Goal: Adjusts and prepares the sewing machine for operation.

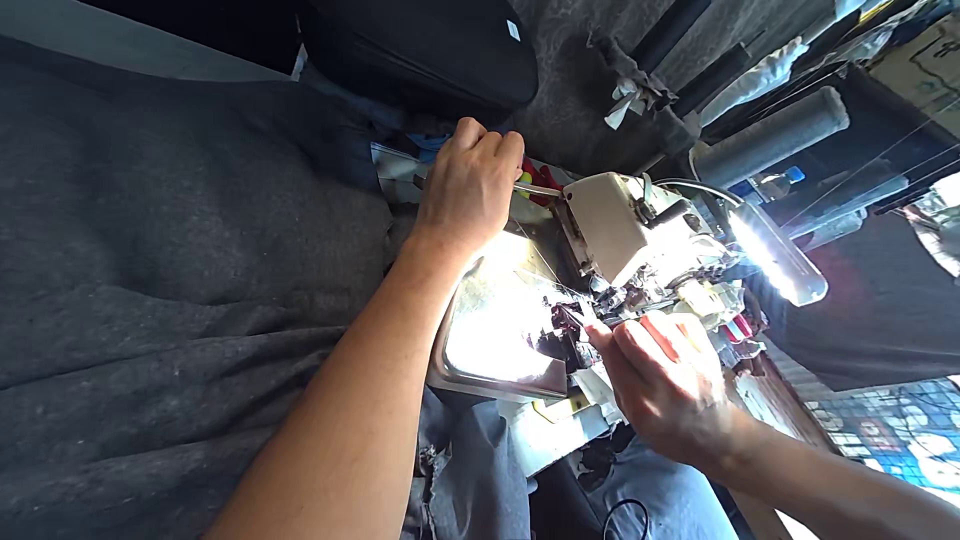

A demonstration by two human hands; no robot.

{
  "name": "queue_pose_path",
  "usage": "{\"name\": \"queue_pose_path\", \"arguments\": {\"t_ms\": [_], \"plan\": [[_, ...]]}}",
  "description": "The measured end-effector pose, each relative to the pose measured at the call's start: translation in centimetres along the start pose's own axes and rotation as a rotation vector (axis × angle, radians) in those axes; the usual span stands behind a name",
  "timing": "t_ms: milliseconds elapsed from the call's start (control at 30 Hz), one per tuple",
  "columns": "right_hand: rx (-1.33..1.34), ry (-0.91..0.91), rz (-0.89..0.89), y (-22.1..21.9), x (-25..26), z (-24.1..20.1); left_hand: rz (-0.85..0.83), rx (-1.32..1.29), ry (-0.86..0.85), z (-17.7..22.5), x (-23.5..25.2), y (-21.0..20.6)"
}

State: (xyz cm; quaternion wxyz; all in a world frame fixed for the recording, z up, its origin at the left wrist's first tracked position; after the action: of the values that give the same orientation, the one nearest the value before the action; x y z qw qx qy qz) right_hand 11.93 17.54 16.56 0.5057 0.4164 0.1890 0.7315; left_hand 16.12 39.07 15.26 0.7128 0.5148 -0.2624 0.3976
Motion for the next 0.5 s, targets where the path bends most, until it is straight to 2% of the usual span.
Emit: {"name": "queue_pose_path", "arguments": {"t_ms": [133, 267, 500], "plan": [[0.041, -0.045, -0.083, 1.2, 0.9, 1.1, 0.0, -0.018, 0.008, 0.0, 0.0, 0.1], [-0.006, -0.038, -0.036, 2.2, 1.3, 1.0, -0.005, -0.023, 0.012, -0.1, 0.0, 0.0], [-0.017, 0.027, -0.005, 0.0, 1.1, -0.3, -0.007, -0.012, 0.014, 0.0, 0.1, 0.0]]}}
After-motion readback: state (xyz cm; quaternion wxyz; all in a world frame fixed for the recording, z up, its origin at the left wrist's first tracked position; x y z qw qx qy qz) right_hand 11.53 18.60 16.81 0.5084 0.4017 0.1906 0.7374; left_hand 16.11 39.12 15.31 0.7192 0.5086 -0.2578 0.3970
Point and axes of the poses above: each hand's wrist, its own x-axis towards the middle knuckle, its own y-axis out of the back of the hand, z = x × y, the point moved 9 cm from there along x, towards the middle knuckle, and after that the axes turned 2 degrees about -y, right-handed, at the moved point
